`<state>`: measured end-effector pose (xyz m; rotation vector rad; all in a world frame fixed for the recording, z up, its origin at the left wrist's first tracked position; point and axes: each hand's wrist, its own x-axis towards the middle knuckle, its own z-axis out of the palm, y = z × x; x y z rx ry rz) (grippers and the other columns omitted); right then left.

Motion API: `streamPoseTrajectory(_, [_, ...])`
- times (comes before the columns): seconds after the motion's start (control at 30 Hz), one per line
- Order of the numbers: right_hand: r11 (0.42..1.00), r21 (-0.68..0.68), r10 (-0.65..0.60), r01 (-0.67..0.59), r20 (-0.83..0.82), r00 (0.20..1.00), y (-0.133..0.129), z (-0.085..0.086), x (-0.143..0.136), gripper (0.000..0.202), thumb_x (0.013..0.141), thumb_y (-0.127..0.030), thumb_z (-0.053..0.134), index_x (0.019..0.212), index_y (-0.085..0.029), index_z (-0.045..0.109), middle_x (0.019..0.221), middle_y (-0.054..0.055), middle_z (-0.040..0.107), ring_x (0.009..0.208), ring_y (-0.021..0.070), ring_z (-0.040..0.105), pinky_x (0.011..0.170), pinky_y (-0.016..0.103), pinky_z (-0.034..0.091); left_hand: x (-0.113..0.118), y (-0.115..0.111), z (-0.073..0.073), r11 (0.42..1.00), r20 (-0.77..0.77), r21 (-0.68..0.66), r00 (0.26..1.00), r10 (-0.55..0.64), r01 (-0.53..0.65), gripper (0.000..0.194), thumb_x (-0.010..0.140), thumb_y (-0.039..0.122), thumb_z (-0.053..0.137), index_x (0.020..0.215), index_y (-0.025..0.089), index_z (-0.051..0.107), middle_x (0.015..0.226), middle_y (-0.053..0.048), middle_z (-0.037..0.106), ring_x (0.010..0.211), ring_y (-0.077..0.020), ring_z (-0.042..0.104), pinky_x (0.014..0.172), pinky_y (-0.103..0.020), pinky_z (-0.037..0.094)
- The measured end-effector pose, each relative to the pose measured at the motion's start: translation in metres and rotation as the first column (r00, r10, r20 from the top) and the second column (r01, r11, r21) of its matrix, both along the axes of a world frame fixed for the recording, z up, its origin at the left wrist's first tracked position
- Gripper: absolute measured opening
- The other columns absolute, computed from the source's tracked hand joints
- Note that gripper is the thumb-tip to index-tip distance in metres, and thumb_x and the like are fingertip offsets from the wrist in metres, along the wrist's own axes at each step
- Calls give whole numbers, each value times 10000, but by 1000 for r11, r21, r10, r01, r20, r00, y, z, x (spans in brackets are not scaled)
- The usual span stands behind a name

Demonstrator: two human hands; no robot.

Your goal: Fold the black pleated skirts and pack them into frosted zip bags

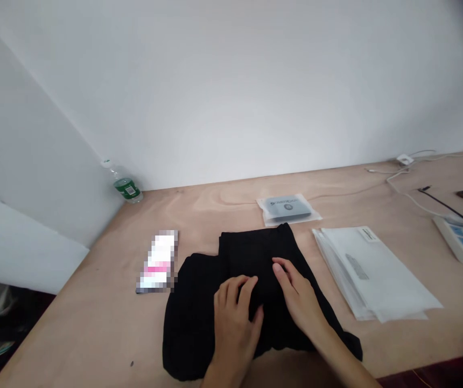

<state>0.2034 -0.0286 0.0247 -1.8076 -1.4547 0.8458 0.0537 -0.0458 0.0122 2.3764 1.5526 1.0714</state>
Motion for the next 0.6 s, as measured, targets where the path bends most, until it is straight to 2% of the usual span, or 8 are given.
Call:
streamPoseTrajectory(0.1, [1000,-26,-13,13,4,1000,-1,2,-2,426,816,-443,466,1189,-237,456,833,23,663,656,194,612,622,319,445,-7,-4,-8,1000,14,16,1000,-4,3,355,717,38,534,1031,202,562,1013,-84,551,931,-243,515,744,-413,486])
streamPoseTrajectory(0.17, [1000,-10,-7,7,28,1000,-4,2,-4,444,801,-384,490,1214,-236,420,808,10,647,575,173,584,569,305,438,-10,-6,-10,998,49,42,998,-42,40,339,732,8,497,1001,195,580,967,-73,556,891,-215,519,723,-374,498])
streamPoseTrajectory(0.23, [1000,17,3,-4,87,996,-8,1,-3,456,807,-336,474,1242,-230,386,806,11,640,579,177,584,569,314,447,-10,-7,-10,995,49,68,995,-83,79,356,747,-12,471,1011,196,590,950,-68,563,879,-201,518,721,-353,502])
streamPoseTrajectory(0.33, [990,139,-23,-24,324,946,-10,2,-2,434,816,-298,450,1233,-180,425,982,93,631,835,247,606,721,393,461,-7,-7,-8,991,-13,76,994,-112,113,375,764,-11,454,1039,199,600,978,-76,582,902,-214,515,722,-366,506])
streamPoseTrajectory(0.43, [952,242,27,-185,535,844,-6,3,-3,424,863,-285,384,1270,-178,437,1316,121,466,1170,286,447,910,450,386,-3,-5,-9,990,-52,72,992,-115,119,378,766,-9,442,1037,193,610,1014,-83,601,932,-232,517,736,-396,509])
streamPoseTrajectory(0.53, [913,153,213,-379,613,761,2,-4,-9,464,906,-299,314,1362,-221,340,1455,42,294,1316,263,263,1015,475,293,-3,-3,-11,992,-73,44,991,-116,119,374,755,-10,443,1023,181,619,1041,-81,616,970,-242,520,763,-409,511])
streamPoseTrajectory(0.6, [905,66,295,-421,615,731,6,-12,-12,476,918,-314,285,1383,-212,306,1465,29,260,1338,262,212,1040,504,250,-4,-3,-13,993,-98,8,988,-118,120,384,744,-7,448,1036,178,615,1063,-76,622,1003,-247,520,787,-415,510])
